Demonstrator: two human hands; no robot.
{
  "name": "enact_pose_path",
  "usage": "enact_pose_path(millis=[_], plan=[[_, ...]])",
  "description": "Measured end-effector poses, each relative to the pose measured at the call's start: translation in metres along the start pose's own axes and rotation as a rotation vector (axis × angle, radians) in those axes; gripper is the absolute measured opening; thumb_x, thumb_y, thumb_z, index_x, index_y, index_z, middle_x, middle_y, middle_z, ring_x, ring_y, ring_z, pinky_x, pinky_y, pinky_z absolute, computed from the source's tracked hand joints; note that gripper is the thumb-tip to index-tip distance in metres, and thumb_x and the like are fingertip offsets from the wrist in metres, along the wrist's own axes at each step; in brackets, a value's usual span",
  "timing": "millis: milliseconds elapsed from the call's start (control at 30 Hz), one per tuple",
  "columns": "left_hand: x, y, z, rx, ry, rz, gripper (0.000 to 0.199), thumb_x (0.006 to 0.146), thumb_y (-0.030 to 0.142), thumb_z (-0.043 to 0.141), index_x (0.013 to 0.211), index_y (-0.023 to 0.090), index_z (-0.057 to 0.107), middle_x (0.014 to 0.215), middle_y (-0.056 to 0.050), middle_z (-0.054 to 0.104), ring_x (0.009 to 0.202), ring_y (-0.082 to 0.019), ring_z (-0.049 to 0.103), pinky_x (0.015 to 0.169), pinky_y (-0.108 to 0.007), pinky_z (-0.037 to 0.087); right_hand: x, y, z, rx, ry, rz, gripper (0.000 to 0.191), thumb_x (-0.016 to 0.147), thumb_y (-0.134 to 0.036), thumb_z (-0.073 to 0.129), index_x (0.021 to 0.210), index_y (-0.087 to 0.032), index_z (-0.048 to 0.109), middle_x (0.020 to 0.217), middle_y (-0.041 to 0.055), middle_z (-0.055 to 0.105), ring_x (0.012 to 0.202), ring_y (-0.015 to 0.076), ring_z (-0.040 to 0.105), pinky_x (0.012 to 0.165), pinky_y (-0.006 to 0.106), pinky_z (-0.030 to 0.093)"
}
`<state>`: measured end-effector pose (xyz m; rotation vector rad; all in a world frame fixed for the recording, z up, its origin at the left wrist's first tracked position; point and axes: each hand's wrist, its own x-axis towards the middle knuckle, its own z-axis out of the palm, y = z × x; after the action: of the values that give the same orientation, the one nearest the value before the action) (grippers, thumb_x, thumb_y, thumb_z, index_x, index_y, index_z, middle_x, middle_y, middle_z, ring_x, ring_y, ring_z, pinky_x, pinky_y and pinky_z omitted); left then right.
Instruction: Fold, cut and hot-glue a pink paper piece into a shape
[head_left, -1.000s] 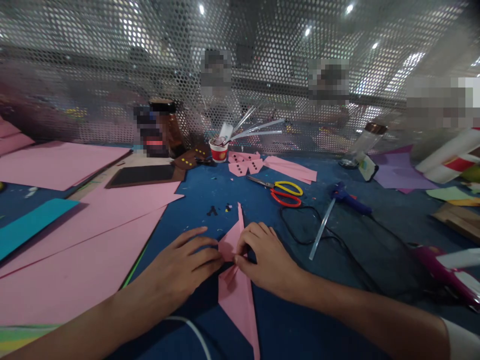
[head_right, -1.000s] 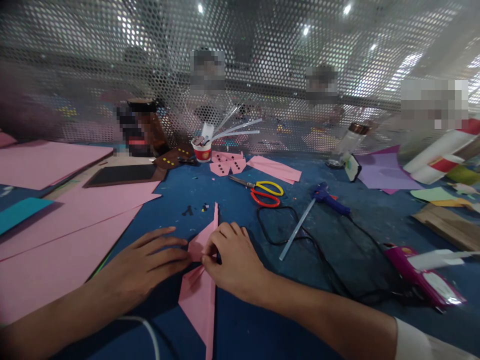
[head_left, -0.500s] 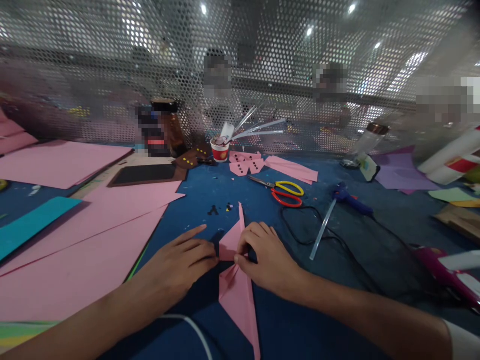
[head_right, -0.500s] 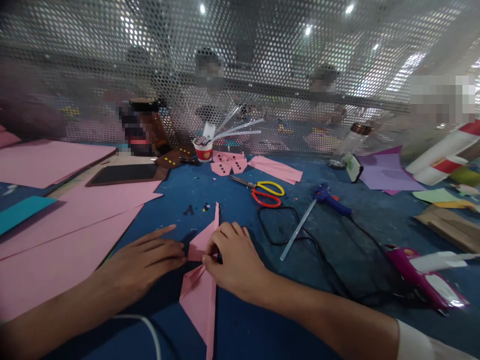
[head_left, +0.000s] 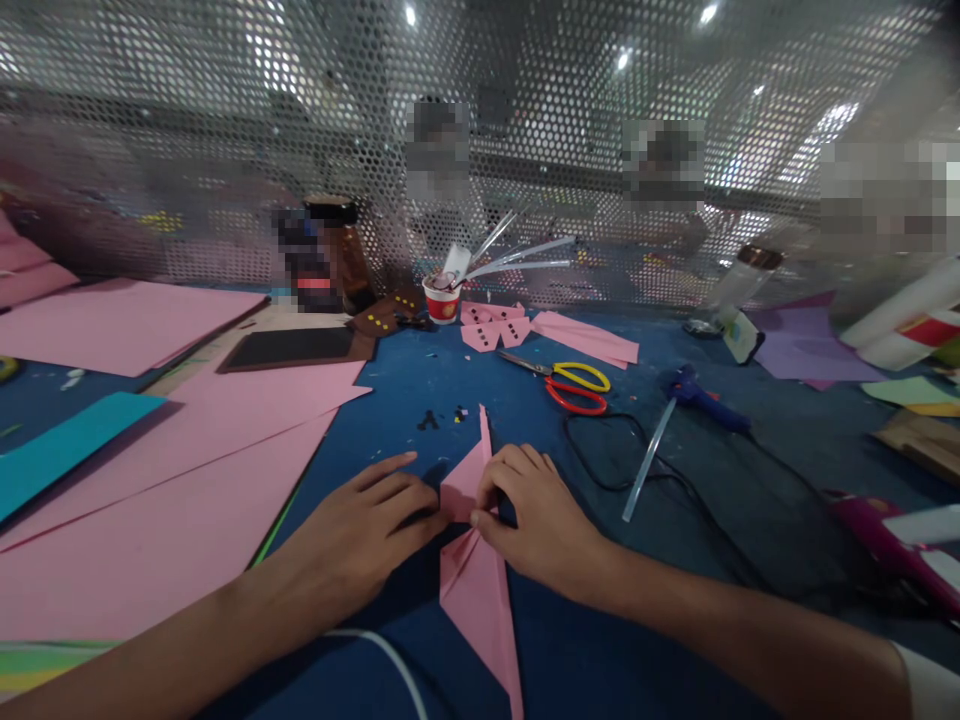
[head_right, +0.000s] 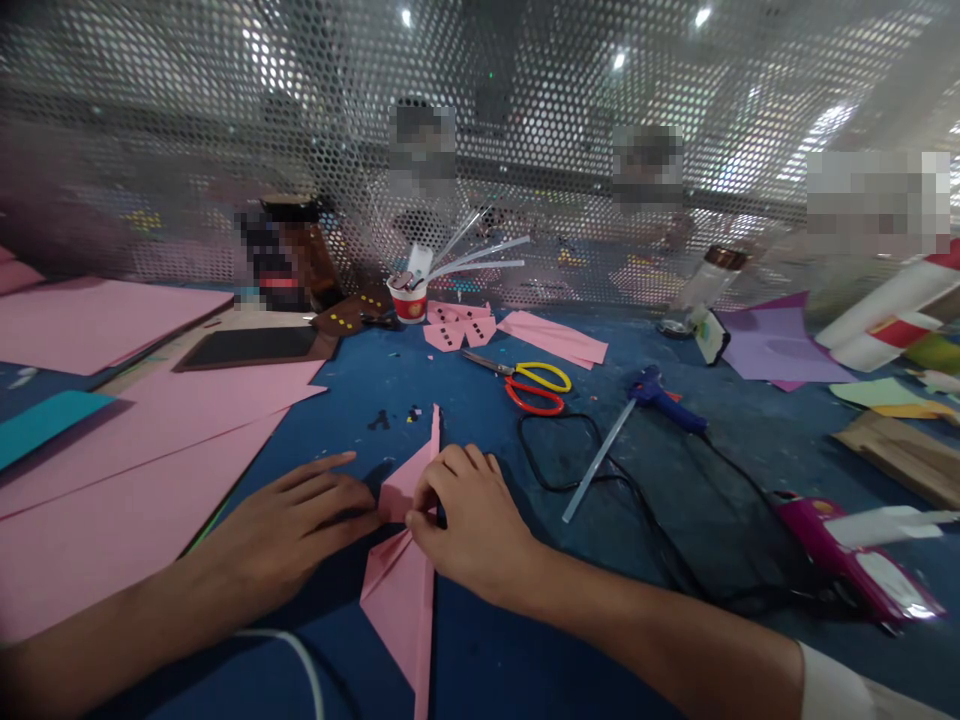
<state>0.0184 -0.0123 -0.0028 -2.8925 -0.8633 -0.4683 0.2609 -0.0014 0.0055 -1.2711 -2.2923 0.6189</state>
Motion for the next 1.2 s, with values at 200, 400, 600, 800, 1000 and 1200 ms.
enact_pose_path(millis=[200,400,600,800,1000,1200], plan=[[0.004,0.007,-0.005,-0.009,0.071,0.003,0.034,0.09,0.003,0.043,0.111,0.019,0.065,0.112,-0.007,0.067,0.108,-0.019,0.061,0.114,-0.042,0.036,-0.001,0.002,0.003,-0.004,0.009,-0.014,0.016,0.079,-0.012,0.069,0.083,-0.021,0.056,0.095,-0.0004,0.059,0.095,0.0197,0.05,0.083,0.036,0.035],[0.002,0.008,-0.007,-0.094,-0.017,0.105,0.046,0.085,-0.001,0.044,0.122,0.019,0.061,0.127,-0.007,0.065,0.123,-0.02,0.054,0.112,-0.039,0.041,-0.001,0.002,0.002,-0.003,0.005,-0.03,0.014,0.083,-0.016,0.068,0.082,-0.021,0.056,0.095,0.0001,0.06,0.096,0.0197,0.05,0.083,0.036,0.034],[0.001,0.008,-0.008,-0.069,-0.102,0.129,0.05,0.083,-0.002,0.044,0.126,0.018,0.059,0.133,-0.006,0.061,0.125,-0.024,0.051,0.111,-0.042,0.041,-0.001,0.002,0.002,0.003,0.013,-0.028,0.013,0.083,-0.017,0.068,0.081,-0.021,0.056,0.094,-0.0002,0.06,0.095,0.0191,0.05,0.082,0.035,0.034],[0.002,0.009,-0.009,-0.09,-0.104,0.124,0.051,0.084,-0.002,0.043,0.129,0.018,0.057,0.132,-0.007,0.062,0.125,-0.023,0.051,0.11,-0.042,0.042,0.0,0.002,0.0,0.019,0.024,-0.033,0.01,0.085,-0.013,0.063,0.082,-0.021,0.056,0.093,-0.0003,0.06,0.093,0.0177,0.051,0.082,0.034,0.034],[0.004,0.01,-0.012,-0.091,-0.116,0.115,0.047,0.088,0.0,0.044,0.129,0.018,0.057,0.13,-0.009,0.063,0.124,-0.024,0.053,0.107,-0.042,0.045,-0.001,0.0,-0.002,0.025,0.012,-0.037,0.013,0.08,-0.01,0.065,0.083,-0.021,0.058,0.094,-0.0005,0.059,0.094,0.0174,0.051,0.083,0.034,0.034],[0.005,0.014,-0.014,-0.092,-0.173,0.085,0.04,0.091,0.005,0.044,0.126,0.017,0.058,0.128,-0.01,0.063,0.123,-0.025,0.054,0.108,-0.042,0.044,-0.001,0.002,-0.001,0.026,-0.001,-0.031,0.014,0.078,-0.011,0.065,0.085,-0.021,0.058,0.095,-0.0012,0.059,0.095,0.0179,0.05,0.083,0.034,0.034]])
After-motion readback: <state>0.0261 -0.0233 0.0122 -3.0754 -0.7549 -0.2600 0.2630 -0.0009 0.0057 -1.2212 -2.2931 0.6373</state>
